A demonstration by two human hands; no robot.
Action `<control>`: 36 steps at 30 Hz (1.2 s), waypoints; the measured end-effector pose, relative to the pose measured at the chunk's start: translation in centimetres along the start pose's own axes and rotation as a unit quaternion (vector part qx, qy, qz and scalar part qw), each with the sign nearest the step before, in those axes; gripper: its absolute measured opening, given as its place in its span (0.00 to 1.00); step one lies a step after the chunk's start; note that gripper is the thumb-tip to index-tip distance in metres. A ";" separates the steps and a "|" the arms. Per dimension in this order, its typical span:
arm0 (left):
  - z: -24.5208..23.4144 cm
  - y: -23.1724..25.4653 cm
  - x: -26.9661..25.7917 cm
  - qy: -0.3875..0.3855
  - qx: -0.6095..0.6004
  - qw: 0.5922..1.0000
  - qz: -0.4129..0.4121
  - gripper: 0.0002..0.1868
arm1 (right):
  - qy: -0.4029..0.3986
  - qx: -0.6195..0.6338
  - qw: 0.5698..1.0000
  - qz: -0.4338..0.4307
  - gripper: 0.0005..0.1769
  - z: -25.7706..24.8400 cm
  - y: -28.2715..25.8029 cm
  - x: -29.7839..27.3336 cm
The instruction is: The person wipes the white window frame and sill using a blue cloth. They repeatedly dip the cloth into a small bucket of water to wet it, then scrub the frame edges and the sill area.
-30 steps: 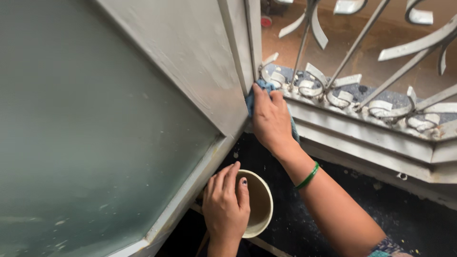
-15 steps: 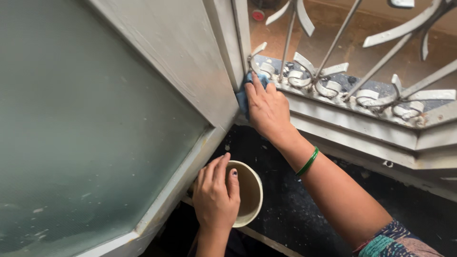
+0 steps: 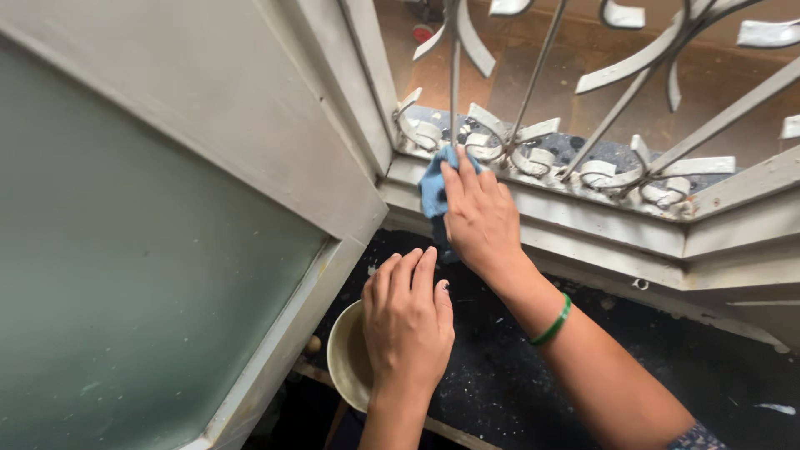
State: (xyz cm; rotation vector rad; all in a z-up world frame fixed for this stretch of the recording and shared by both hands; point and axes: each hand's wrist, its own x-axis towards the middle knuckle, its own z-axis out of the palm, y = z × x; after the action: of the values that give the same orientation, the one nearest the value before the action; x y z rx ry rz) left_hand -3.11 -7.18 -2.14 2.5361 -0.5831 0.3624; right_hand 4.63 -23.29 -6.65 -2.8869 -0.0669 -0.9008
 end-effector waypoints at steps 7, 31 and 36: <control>1.6 0.9 0.4 -0.022 0.021 0.999 0.013 0.21 | 0.010 0.006 0.999 0.031 0.34 -1.2 1.7 -1.3; 2.0 0.5 -0.5 0.015 -0.045 0.999 0.008 0.13 | -0.005 0.012 1.000 0.024 0.33 -3.9 2.7 -2.9; 2.4 0.2 -0.5 0.022 -0.044 0.999 0.011 0.13 | -0.052 -0.002 0.994 0.099 0.38 -5.8 4.9 -5.4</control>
State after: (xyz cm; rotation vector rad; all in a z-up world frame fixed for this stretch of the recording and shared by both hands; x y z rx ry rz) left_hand -3.30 -8.51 -4.24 2.4333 -0.5980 0.3900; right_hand -2.69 -28.86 -5.48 -2.8775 0.2072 -0.7154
